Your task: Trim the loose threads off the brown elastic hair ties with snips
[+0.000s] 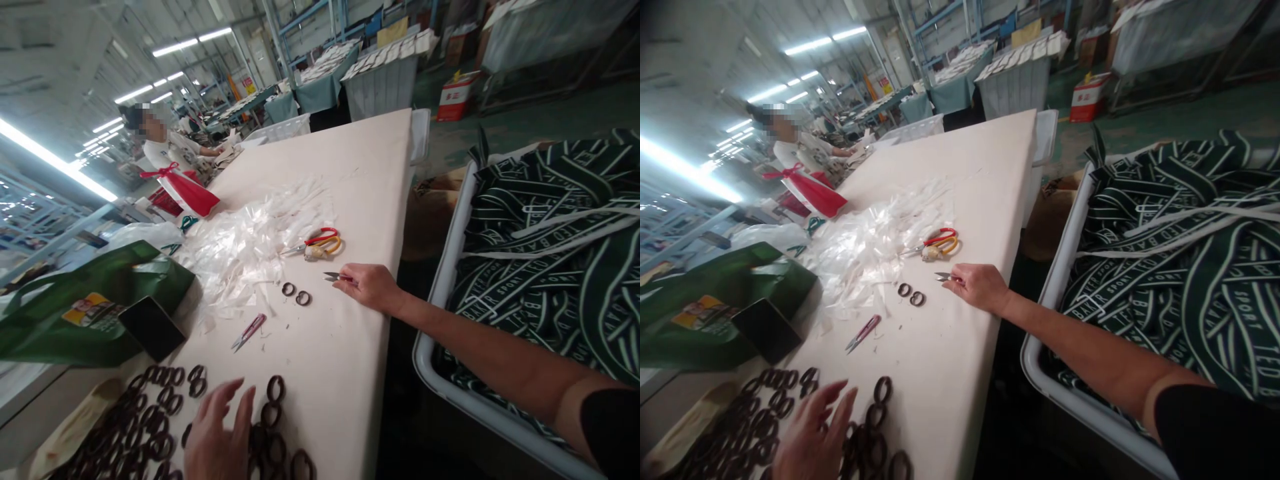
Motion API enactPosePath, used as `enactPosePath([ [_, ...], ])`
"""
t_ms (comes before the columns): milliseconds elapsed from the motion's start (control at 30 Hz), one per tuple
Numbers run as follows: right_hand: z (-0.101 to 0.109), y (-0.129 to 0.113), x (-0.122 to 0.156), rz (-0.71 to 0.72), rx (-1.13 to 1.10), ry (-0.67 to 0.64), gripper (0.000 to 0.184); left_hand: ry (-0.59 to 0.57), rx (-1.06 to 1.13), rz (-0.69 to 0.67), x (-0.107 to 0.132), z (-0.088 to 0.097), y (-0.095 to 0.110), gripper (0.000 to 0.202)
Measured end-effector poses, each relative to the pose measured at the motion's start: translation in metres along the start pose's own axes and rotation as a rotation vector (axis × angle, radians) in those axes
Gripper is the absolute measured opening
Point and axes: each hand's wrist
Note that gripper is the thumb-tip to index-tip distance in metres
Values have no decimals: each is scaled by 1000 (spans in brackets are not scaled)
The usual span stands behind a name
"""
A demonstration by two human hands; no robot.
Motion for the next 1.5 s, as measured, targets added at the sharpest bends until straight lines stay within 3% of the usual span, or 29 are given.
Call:
enactPosePath([
  [67, -2, -1, 1, -22, -24, 44, 38, -141, -105, -185, -30, -23, 24, 29],
  [200, 2, -1, 2, -28, -85, 65, 41, -190, -278, -434, -77, -73, 82, 29],
  [300, 7, -2, 3, -31, -57, 49, 45, -259, -416, -449, -92, -98, 113, 27],
  [400, 7, 2, 0, -68, -3, 65, 51, -292, -496, -411, -96, -106, 117, 13],
  [567, 2, 11, -7, -62, 50, 84, 71, -342, -562, -392, -60, -82, 86, 12],
  [733, 1, 11, -9, -69, 116, 103, 74, -369, -543, -337, 6, -35, 44, 12],
  [833, 0, 11, -11, -78, 157, 106, 70, -341, -381, -292, 42, -4, 17, 12],
  [933, -2, 10, -11, -62, 235, 111, 66, -176, -283, -239, 65, 32, -27, 19],
  [1033, -3, 5, -11, -36, 302, 128, 63, 67, -351, -88, 69, 67, -89, 37],
  [1100, -3, 1, -10, -24, 316, 131, 61, 133, -439, 87, 64, 82, -130, 52],
  [1167, -1, -3, -9, -22, 310, 123, 59, 138, -501, 266, 59, 87, -157, 56],
  [1267, 2, -7, -9, -45, 289, 96, 53, 99, -505, 334, 54, 79, -165, 56],
  [1367, 2, -7, -9, -72, 288, 61, 48, 31, -424, 205, 46, 66, -148, 47],
  [1500, 2, -6, -9, -76, 293, 33, 46, 86, -255, 24, 16, 60, -122, 27],
])
Point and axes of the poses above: each hand's wrist, its own x-axis away from the middle knuckle, its own z-axis out of the back of the hand, y = z × x, and after that the axes turned 12 degrees about -y, right-handed
